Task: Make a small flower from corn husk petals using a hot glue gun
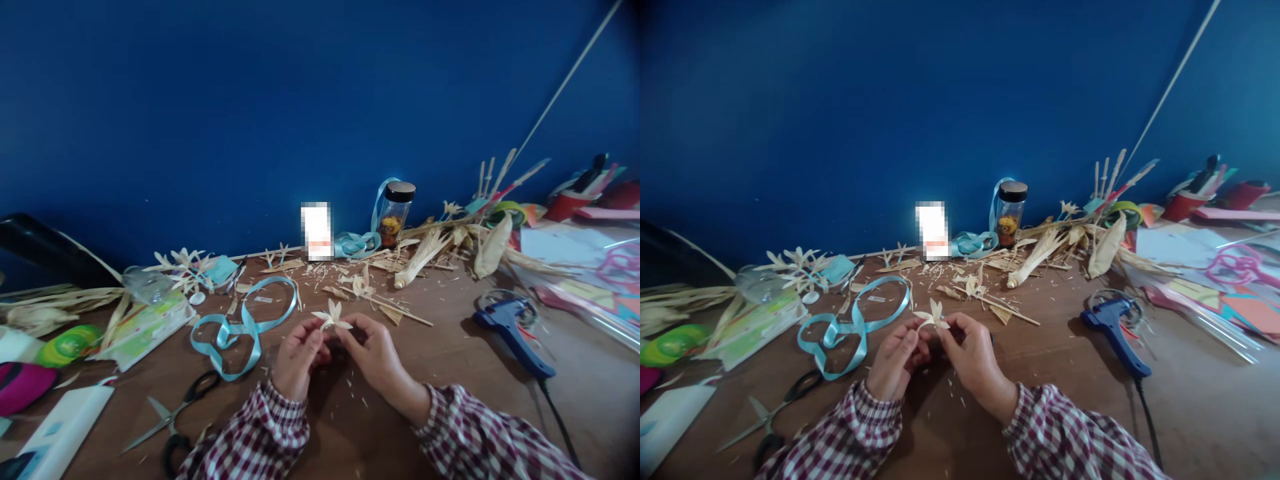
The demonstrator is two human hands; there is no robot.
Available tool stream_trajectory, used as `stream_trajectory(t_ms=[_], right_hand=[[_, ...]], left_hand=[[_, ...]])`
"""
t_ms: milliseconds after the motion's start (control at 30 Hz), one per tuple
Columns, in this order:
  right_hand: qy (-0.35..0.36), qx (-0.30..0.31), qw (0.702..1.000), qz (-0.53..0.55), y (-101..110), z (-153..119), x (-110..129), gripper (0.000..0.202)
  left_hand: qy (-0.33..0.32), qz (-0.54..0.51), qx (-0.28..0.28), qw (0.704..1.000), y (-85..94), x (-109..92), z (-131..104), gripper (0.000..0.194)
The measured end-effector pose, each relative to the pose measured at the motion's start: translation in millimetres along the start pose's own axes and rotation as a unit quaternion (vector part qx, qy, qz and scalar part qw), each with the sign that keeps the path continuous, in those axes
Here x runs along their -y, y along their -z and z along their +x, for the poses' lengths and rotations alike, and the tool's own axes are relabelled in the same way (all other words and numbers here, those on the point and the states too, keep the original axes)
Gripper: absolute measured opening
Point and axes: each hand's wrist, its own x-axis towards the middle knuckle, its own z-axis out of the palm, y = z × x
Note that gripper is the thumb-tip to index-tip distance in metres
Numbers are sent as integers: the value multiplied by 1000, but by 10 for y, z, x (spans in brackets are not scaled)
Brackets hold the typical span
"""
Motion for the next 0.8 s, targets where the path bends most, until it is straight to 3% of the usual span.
stream_trajectory(t_ms=[167, 367, 700, 800], right_hand=[[-1, 10, 1000, -2, -12, -23, 49, 15], [16, 4, 1000, -8, -45, -40, 54, 10], [83, 33, 995, -41, -50, -54, -33, 14], [74, 32, 995, -59, -45, -49, -25, 10]], left_hand=[[-15, -1, 82, 997, -14, 70, -18, 37], [7, 42, -14, 999, -3, 51, 6, 22], [-12, 42, -54, 998, 78, 124, 70, 25], [-8, 35, -63, 997, 81, 121, 87, 24]])
